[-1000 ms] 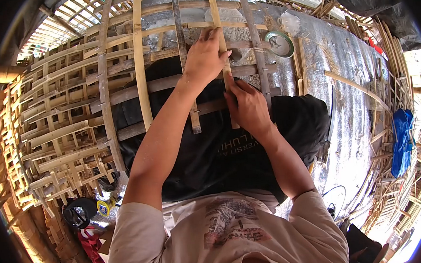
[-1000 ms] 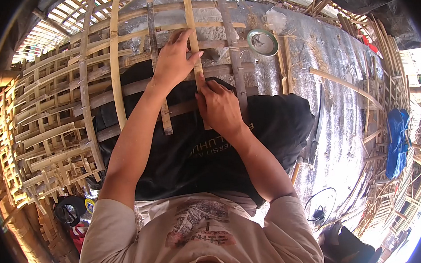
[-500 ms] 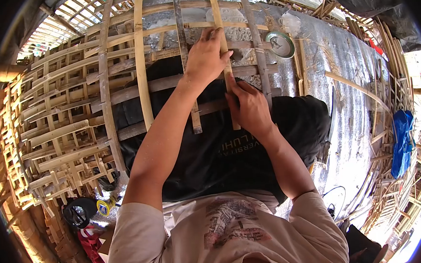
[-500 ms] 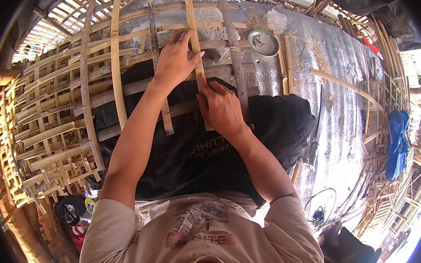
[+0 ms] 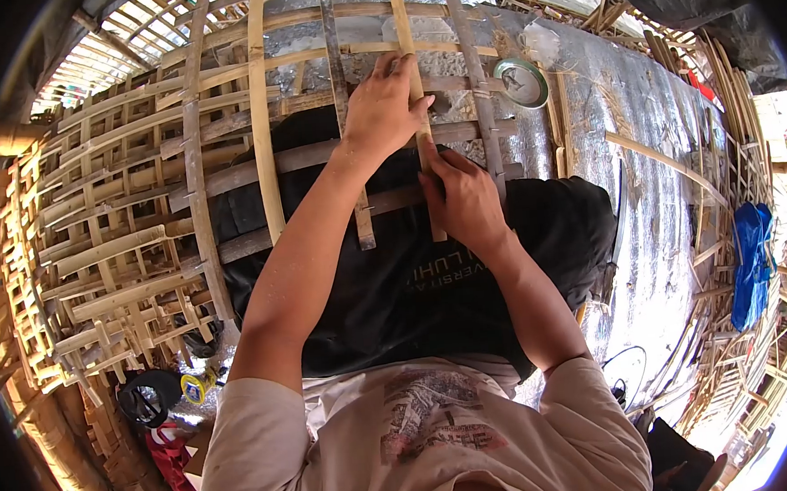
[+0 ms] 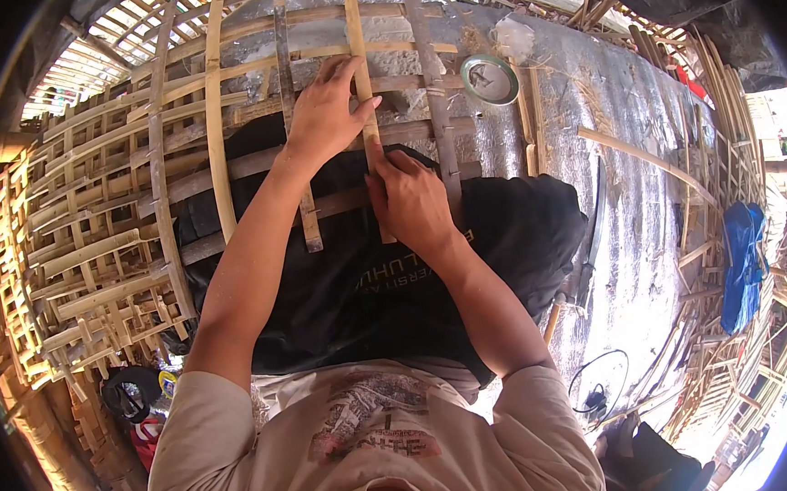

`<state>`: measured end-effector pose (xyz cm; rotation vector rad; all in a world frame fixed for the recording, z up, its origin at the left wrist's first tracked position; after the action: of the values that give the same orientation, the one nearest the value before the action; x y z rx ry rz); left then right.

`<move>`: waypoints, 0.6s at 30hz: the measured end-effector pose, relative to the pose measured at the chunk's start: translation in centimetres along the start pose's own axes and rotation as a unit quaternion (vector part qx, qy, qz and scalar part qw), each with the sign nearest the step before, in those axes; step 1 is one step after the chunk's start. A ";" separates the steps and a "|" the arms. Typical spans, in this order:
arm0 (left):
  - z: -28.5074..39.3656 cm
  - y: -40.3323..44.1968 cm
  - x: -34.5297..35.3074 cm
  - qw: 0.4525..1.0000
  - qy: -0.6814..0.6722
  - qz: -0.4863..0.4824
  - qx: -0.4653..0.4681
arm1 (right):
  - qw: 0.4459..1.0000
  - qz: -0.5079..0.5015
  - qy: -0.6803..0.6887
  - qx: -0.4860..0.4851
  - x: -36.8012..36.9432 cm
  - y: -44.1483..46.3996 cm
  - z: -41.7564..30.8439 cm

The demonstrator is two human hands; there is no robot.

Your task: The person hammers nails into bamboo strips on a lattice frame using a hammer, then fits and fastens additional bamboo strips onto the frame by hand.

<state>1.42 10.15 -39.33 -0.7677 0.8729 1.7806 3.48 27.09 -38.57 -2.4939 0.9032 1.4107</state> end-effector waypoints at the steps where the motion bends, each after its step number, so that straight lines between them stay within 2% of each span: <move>1: -0.1 0.0 0.1 1.000 -0.009 -0.008 -0.007 | 1.000 -0.002 -0.001 0.001 0.0 0.0 0.0; 10: -0.1 0.0 0.3 0.997 0.046 0.058 0.038 | 1.000 -0.010 -0.005 0.006 0.1 0.0 0.2; 18: 0.0 0.1 -0.2 1.000 -0.017 0.014 0.001 | 1.000 0.003 0.008 -0.005 0.1 0.0 0.2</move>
<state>1.41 10.05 -39.12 -0.7247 0.8658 1.8127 3.32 27.12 -38.73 -2.5155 0.9094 1.4013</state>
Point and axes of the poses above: each hand's wrist, its own y-axis towards the middle knuckle, its own x-axis out of the palm, z = x × y, the point moved 5 cm from there along y, towards the middle knuckle, and after that the axes turned 6 degrees about -z, right-handed, at the moved point
